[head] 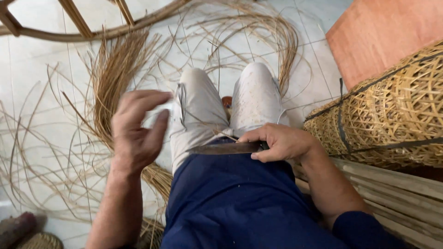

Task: The person sits on the floor and uses a knife to shave thin strips from a bamboo rod. They hold the rod with one hand and draw the knife along its length to remove outer layers, repeating the motion across the rod.

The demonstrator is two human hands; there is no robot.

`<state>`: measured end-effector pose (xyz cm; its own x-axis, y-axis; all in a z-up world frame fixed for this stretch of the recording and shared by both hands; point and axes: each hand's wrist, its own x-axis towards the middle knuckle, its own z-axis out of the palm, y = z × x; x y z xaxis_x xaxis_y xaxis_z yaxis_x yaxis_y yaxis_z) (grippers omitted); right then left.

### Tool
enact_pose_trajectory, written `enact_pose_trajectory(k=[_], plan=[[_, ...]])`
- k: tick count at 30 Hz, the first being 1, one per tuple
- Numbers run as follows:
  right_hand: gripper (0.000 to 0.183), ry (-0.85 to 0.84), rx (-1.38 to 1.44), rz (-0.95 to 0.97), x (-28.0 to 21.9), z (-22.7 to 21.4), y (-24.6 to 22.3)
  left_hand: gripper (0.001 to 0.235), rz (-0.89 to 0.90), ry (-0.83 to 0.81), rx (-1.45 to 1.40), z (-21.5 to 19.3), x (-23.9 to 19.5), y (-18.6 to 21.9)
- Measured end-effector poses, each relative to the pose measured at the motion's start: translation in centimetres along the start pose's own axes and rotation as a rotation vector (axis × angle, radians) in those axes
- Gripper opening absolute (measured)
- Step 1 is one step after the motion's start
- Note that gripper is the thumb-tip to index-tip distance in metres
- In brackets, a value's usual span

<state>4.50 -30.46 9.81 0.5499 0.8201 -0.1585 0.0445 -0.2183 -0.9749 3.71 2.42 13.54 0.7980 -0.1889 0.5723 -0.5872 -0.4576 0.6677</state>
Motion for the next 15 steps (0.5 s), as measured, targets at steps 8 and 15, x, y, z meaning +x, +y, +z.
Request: enact_pose_trajectory(k=[8, 15], plan=[[0.036, -0.111, -0.210, 0.184, -0.7, -0.7, 0.1, 0.024, -0.298, -0.833, -0.230, 3.5, 2.0, -0.8], [0.040, 0.178, -0.166, 0.235, -1.7, -3.0, 0.1, 0.015, -0.380, -0.695, -0.115, 3.3, -2.3, -3.3]])
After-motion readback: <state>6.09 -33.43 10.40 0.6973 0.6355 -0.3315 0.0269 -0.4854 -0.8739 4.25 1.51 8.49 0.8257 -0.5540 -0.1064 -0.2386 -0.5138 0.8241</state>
